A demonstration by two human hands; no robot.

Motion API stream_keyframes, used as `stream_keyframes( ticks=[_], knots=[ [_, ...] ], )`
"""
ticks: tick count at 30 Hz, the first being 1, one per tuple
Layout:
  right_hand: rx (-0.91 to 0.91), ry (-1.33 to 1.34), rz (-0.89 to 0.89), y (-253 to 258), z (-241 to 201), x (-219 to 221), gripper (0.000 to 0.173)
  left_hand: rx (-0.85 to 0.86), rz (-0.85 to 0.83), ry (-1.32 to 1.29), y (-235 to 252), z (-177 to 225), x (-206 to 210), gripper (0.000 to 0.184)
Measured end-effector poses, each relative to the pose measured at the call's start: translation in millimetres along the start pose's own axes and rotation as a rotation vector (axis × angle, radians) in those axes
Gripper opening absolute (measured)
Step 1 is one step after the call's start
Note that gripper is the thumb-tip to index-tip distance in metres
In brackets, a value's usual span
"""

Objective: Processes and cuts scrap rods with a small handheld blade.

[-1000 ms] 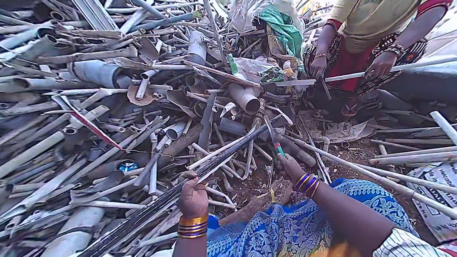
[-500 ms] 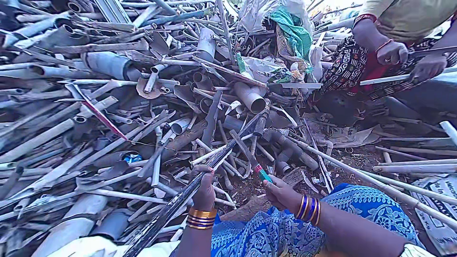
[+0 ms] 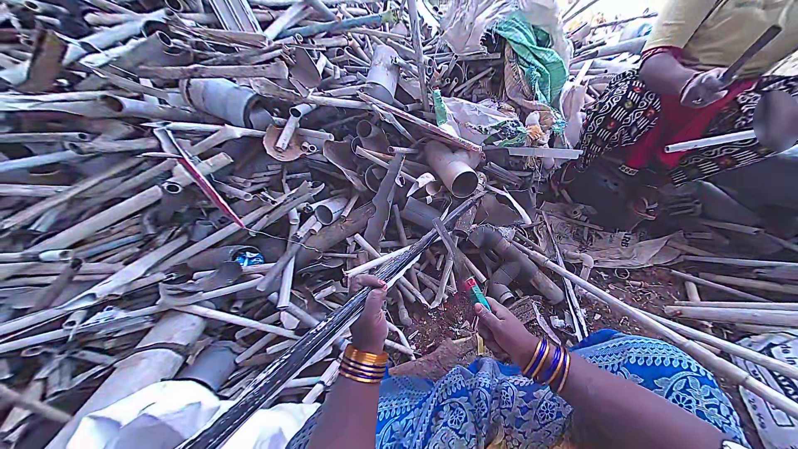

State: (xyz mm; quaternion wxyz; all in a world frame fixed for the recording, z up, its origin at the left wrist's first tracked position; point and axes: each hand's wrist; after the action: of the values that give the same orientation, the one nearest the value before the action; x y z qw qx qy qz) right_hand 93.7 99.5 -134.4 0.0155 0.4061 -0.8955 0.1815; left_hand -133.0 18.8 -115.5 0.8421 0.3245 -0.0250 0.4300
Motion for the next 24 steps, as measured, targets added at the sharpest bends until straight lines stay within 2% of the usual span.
stream_keyframes(
  ticks=[3, 7, 8, 11, 12, 16, 18, 21, 24],
  knots=[
    [0.001, -0.042, -0.132, -10.0, 2.0, 7.9, 0.02, -0.014, 0.011, 0.019, -1.4, -3.0, 2.3, 0.024],
    [0.017, 0.063, 0.017, -1.8, -1.4, 1.6, 0.02, -0.034, 0.025, -0.021, -1.8, -1.5, 6.7, 0.024],
    [0.023, 0.067, 0.003, -3.5, -1.5, 2.2, 0.02, -0.036, 0.029, -0.022, -2.5, -2.1, 8.8, 0.024],
    [-0.011, -0.016, -0.171, -14.2, 2.3, 10.8, 0.019, -0.038, 0.034, 0.002, -2.6, -4.4, 9.9, 0.023],
    [-0.024, -0.029, -0.173, -14.2, 2.4, 10.3, 0.019, -0.031, 0.038, -0.008, -2.6, -3.8, 10.3, 0.023],
    [0.034, 0.06, 0.09, 3.7, -5.1, -8.4, 0.022, 0.031, -0.069, 0.003, -3.2, -1.2, 6.7, 0.026],
    [0.063, 0.051, 0.052, -1.3, -7.3, -6.6, 0.022, 0.089, -0.139, 0.077, -3.6, -0.2, 5.4, 0.026],
    [0.046, 0.013, -0.114, -11.2, -5.8, -0.4, 0.019, 0.129, -0.19, 0.151, -1.1, -0.3, 1.2, 0.027],
    [0.07, 0.074, -0.003, -4.7, -9.0, -8.6, 0.021, 0.161, -0.228, 0.134, 0.9, 2.8, -1.7, 0.027]
  ],
)
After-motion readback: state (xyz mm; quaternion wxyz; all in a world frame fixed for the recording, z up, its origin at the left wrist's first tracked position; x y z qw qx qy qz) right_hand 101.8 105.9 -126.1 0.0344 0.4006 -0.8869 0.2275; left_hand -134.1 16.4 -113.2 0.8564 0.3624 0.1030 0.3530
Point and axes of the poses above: each hand's wrist, its own y-axis towards the middle knuckle, its own x-axis out of the palm, z = x × y, and after that the axes turned 3 degrees about z, right-handed
